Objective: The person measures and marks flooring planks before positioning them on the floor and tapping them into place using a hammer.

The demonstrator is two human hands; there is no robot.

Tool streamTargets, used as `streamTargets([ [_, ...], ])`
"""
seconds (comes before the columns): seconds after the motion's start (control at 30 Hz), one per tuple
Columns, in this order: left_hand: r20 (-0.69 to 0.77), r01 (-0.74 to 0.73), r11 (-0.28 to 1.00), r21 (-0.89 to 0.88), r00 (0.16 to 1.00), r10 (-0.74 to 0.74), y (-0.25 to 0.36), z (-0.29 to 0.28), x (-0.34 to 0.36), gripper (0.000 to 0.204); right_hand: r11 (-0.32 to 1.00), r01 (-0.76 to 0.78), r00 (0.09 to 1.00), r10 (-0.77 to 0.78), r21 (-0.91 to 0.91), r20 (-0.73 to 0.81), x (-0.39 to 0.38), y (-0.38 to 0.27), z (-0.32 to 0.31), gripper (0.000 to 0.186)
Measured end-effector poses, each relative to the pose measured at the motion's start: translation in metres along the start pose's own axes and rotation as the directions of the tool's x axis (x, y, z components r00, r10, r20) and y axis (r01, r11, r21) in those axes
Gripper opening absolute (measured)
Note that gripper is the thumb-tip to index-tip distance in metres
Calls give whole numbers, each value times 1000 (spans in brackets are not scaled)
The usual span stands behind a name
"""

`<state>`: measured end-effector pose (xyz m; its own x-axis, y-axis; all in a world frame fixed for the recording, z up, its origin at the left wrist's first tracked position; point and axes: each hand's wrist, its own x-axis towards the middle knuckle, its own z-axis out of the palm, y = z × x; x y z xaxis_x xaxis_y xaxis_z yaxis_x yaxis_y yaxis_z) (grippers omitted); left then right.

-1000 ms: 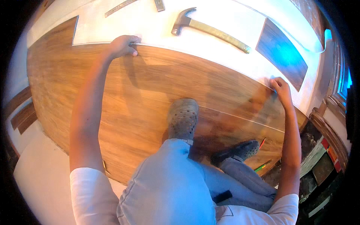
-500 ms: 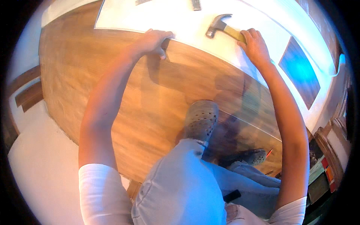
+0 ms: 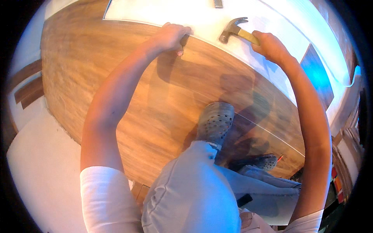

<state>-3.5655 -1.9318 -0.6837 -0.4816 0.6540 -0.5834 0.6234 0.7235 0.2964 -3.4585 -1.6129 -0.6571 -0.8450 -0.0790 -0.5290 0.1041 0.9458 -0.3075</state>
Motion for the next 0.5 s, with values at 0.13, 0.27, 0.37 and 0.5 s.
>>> streamTargets([
  [0.13, -22, -26, 998, 62, 999, 27, -6, 5, 4, 74, 984, 156, 987, -159, -91, -27, 5, 1, 10, 27],
  [0.27, -97, -60, 996, 68, 993, 67, -11, 14, 4, 73, 980, 159, 985, -166, -119, -51, 18, 7, 5, 29],
  [0.37, -104, -60, 997, 55, 992, 65, -13, 15, 2, 74, 980, 158, 980, -170, -119, -100, 19, 2, 9, 29],
  [0.5, -61, -49, 996, 75, 997, 54, -11, 11, 3, 74, 979, 149, 988, -155, -140, -30, 10, -5, 13, 29],
])
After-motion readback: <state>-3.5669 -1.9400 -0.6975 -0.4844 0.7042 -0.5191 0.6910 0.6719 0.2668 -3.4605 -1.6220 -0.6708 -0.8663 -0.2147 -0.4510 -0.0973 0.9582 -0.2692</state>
